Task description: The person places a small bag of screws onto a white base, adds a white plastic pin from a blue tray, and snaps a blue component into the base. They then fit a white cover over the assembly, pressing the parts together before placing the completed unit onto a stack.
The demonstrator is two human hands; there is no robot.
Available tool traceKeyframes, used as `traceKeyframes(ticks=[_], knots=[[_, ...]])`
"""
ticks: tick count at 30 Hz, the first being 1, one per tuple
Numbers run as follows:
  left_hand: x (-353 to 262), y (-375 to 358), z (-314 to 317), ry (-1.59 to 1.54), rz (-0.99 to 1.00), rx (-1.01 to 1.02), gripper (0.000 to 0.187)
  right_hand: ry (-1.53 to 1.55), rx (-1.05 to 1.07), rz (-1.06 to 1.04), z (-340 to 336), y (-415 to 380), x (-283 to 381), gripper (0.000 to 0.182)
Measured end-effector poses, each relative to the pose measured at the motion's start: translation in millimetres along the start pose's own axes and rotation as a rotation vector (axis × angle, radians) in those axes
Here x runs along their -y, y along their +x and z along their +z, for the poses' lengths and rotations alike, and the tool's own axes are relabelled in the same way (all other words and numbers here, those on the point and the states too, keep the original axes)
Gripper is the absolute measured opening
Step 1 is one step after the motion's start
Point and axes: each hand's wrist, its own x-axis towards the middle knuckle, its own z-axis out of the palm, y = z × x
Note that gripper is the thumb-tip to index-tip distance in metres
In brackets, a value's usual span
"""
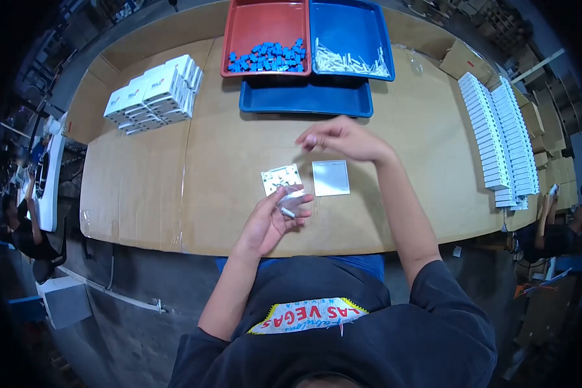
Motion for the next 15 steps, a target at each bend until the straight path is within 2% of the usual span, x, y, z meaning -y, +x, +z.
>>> traceKeyframes(ticks=[2, 4, 8, 12, 15], knots=[[0.3, -1.1, -3.0, 0.003, -0.013, 0.024, 0.050, -0.137, -0.200, 0.097, -37.1, 13.0, -5.5, 0.024], [-0.1, -2.1, -2.8, 0.015, -0.017, 0.038, 0.050, -0.345, -0.464, 0.044, -77.6, 29.4, -30.3, 0.020], [1.7, -3.3, 3.7, 0.026, -0.007, 0.037, 0.051, -0.720, -0.798, 0.153, -144.7, 58.2, -49.2, 0.025], [1.5, -8.3, 5.9, 0.024, 0.006, 0.027, 0.050, -0.907, -0.876, 0.303, -171.2, 84.6, -58.6, 0.030], [4.9, -13.3, -0.3, 0.045, 0.013, 0.025, 0.052, -1.094, -0.806, 0.282, -179.1, 96.3, -78.3, 0.028]])
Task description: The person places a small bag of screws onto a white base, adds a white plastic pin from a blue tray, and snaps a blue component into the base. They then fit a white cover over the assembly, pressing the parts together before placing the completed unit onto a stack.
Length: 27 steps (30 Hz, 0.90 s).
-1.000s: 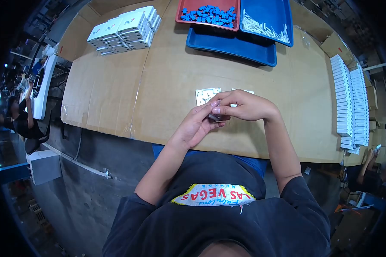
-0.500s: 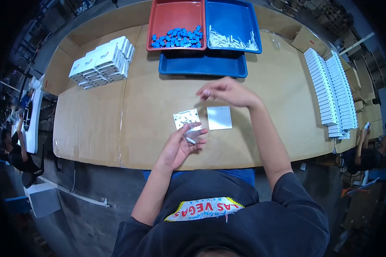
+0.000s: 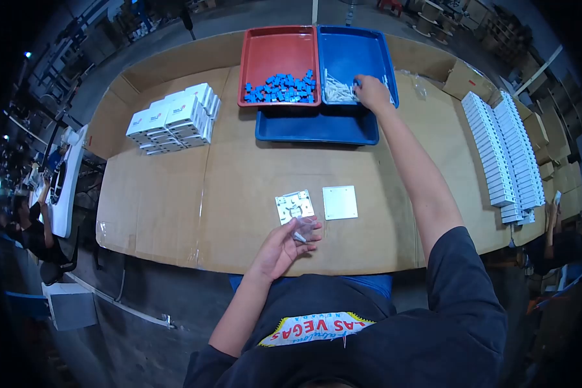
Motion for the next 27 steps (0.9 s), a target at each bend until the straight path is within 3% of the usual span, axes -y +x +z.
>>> traceKeyframes(ticks=[6, 9, 12, 15, 16, 20, 23, 27], knots=[[5.6, -5.6, -10.5, -0.158, -0.052, 0.035, 0.049, 0.064, -0.061, 0.010, 17.6, 3.8, -5.6, 0.015], [2.7, -5.5, -4.2, -0.169, -0.039, 0.060, 0.049, 0.130, -0.228, -0.011, 15.0, -4.3, -10.8, 0.019], [-1.3, -4.8, 2.0, -0.143, -0.019, 0.081, 0.051, 0.995, -0.154, 0.245, 2.4, -0.3, -11.4, 0.021], [0.2, 1.3, -2.8, -0.101, 0.005, 0.087, 0.051, 1.409, -0.008, 0.358, -65.2, -33.0, 25.4, 0.021], [3.1, 2.1, -5.5, -0.085, 0.009, 0.083, 0.051, 1.451, 0.026, 0.239, -69.0, -41.3, 23.6, 0.023], [2.5, 10.1, -8.3, -0.108, 0.000, 0.032, 0.051, 1.401, 0.039, 0.194, -101.0, -108.6, 56.7, 0.016], [-1.0, 15.7, -10.7, -0.201, -0.007, 0.094, 0.053, 1.285, 0.228, 0.140, -106.2, -170.0, 83.4, 0.016], [0.3, 17.9, -6.8, -0.173, -0.016, 0.019, 0.054, 1.346, 0.431, 0.150, -89.1, -231.7, 110.9, 0.014]])
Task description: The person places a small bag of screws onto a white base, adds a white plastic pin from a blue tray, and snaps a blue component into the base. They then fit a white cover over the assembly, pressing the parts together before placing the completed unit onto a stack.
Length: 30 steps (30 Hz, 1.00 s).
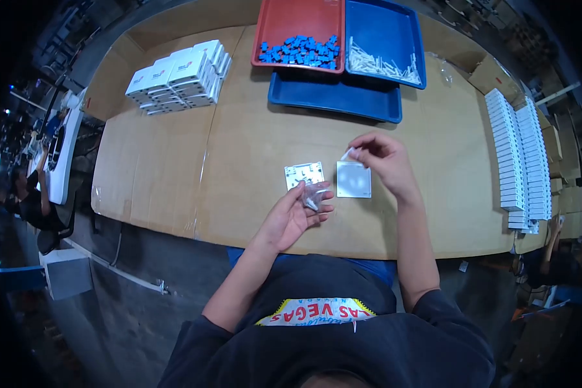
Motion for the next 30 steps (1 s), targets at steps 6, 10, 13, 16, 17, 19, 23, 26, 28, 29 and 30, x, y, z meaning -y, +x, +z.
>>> traceKeyframes(ticks=[6, 10, 13, 16, 17, 19, 23, 26, 28, 29, 30], knots=[[3.9, -2.3, -2.9, 0.042, -0.002, -0.031, 0.053, -0.256, 0.173, 0.047, 31.7, -19.5, 0.7, 0.015], [3.1, -4.8, 5.2, 0.129, 0.011, -0.108, 0.052, -0.312, 0.324, 0.033, 34.9, -14.9, 6.3, 0.011], [2.6, -8.2, 5.7, 0.168, 0.017, -0.129, 0.050, -0.321, 0.430, -0.168, 35.2, -7.1, -3.9, 0.012], [2.0, -11.0, 6.2, 0.168, 0.005, -0.153, 0.046, -0.395, 0.548, -0.096, 37.6, -3.8, 7.7, 0.006], [2.2, -11.2, 5.4, 0.187, 0.008, -0.154, 0.046, -0.423, 0.586, -0.133, 37.9, -2.1, 9.2, 0.008], [2.5, -11.2, 3.9, 0.227, 0.014, -0.153, 0.046, -0.481, 0.663, -0.206, 38.2, 1.2, 10.3, 0.011], [3.2, -11.4, -0.5, 0.211, 0.040, -0.153, 0.046, -0.414, 0.776, -0.124, 40.7, 1.6, 1.3, 0.023], [2.5, -12.3, 1.9, 0.196, 0.048, -0.150, 0.046, -0.322, 0.829, 0.034, 46.5, -1.3, 0.0, 0.028], [3.1, -12.6, 3.2, 0.186, 0.046, -0.110, 0.047, -0.309, 0.871, 0.106, 49.3, -4.0, 0.7, 0.028], [1.6, -13.0, 5.1, 0.166, 0.040, -0.085, 0.047, -0.358, 0.879, 0.031, 48.2, -4.1, 2.2, 0.029], [-1.1, -13.5, 7.7, 0.146, 0.034, -0.061, 0.047, -0.335, 0.864, -0.006, 46.0, -3.3, 1.4, 0.028]])
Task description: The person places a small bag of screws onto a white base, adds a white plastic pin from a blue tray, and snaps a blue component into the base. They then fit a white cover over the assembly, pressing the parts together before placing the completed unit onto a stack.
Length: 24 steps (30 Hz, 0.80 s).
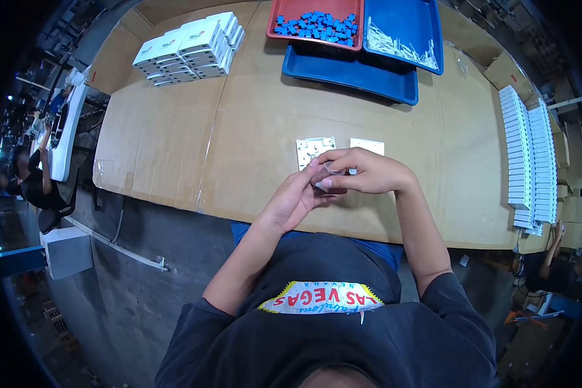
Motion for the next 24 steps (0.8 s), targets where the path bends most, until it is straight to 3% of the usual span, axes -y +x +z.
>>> traceKeyframes(ticks=[2, 4, 10, 17, 24], knots=[[-1.9, -0.2, -0.9, 0.054, 0.010, 0.009, 0.049, 0.014, -0.043, -0.078, -3.7, -2.0, -3.5, 0.028], [-1.4, 1.2, -4.1, 0.202, 0.037, -0.020, 0.051, 0.129, -0.014, -0.018, -5.9, -4.2, -0.5, 0.030], [-15.0, 11.0, -8.8, 0.289, 0.035, 0.156, 0.045, 0.160, 0.016, -0.014, -8.9, -4.1, -2.5, 0.028], [-3.2, 19.7, -8.1, 0.156, 0.080, 0.078, 0.042, 0.128, -0.164, -0.019, -9.5, -10.7, 1.6, 0.026], [-0.8, 21.8, 2.5, 0.188, 0.113, -0.028, 0.040, 0.042, -0.115, 0.029, -5.0, -7.5, -1.4, 0.030]])
